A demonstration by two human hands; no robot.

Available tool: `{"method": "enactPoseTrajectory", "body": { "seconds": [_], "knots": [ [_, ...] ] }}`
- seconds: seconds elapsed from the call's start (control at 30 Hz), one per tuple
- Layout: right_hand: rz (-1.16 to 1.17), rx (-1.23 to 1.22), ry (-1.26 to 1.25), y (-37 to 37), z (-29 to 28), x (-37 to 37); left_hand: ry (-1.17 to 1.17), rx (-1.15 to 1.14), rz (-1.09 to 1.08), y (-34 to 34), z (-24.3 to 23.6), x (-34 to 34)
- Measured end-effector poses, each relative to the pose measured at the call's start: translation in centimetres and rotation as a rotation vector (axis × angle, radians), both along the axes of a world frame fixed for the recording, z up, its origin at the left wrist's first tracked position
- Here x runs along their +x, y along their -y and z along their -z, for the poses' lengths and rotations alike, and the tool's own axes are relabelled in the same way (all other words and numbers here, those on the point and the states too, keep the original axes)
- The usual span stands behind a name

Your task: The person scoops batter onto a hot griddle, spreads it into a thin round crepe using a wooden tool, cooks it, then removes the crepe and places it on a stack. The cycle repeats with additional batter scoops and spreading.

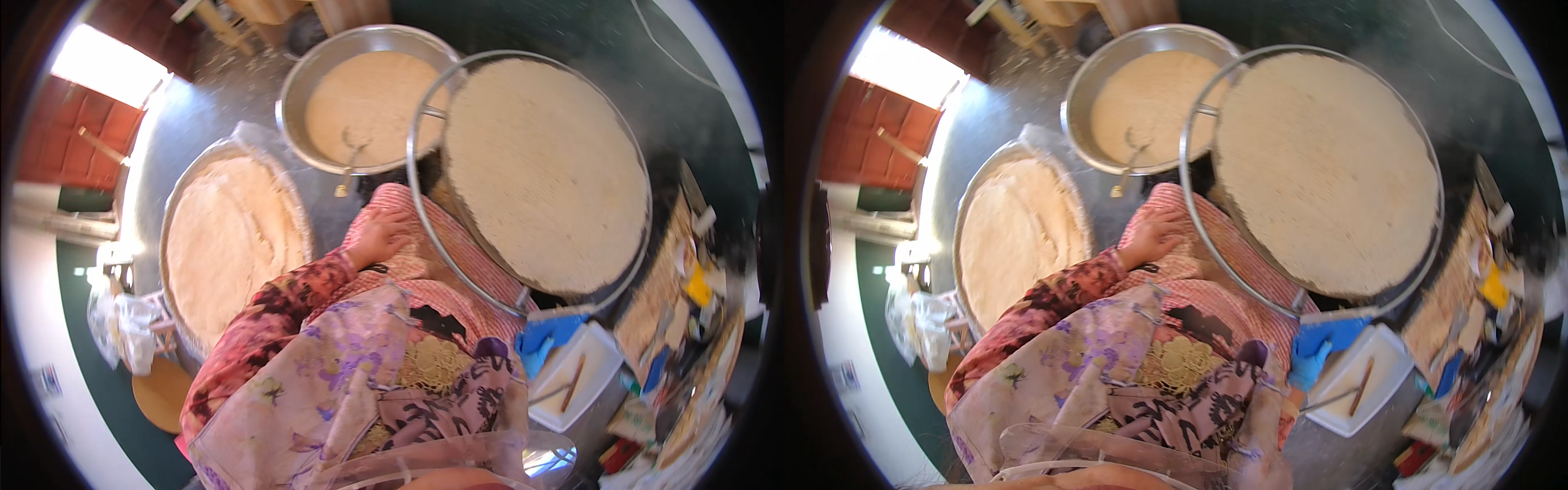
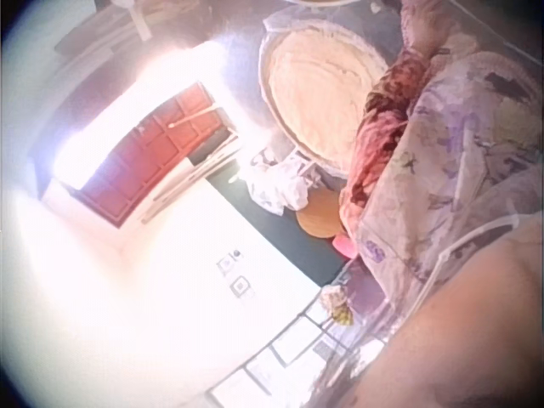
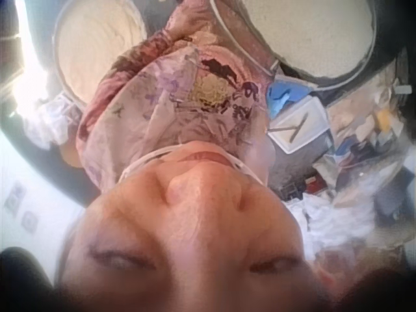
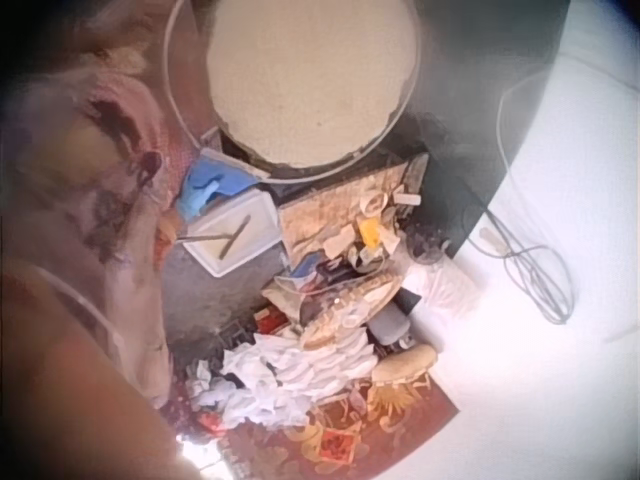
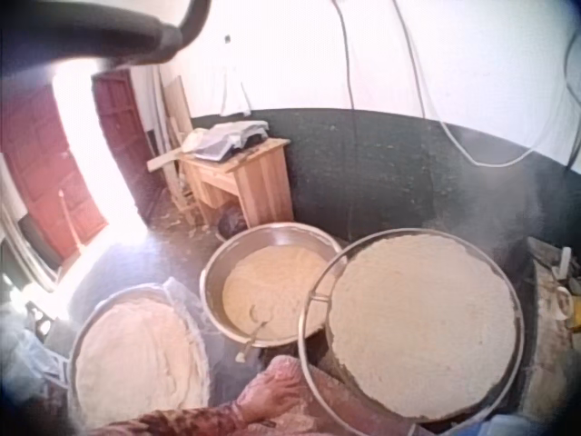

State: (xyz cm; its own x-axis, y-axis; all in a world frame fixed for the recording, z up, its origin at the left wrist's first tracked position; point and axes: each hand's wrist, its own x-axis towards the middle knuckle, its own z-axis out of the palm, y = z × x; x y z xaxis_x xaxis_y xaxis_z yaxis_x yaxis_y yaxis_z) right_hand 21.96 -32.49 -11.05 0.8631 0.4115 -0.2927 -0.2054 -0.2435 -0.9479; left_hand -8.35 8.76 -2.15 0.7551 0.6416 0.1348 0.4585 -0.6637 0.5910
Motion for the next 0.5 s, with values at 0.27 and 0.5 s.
{"method": "enactPoseTrajectory", "body": {
  "seconds": [0.27,0.5],
  "knots": [
    [-0.275,-0.418,1.044,-0.1,0.2,0.7,0.018,0.015,0.026,0.0,-0.3,-0.2],
    [-0.010,0.121,0.034,0.5,-1.4,1.2,0.067,-0.003,-0.013,0.1,0.2,-0.2]
  ]
}}
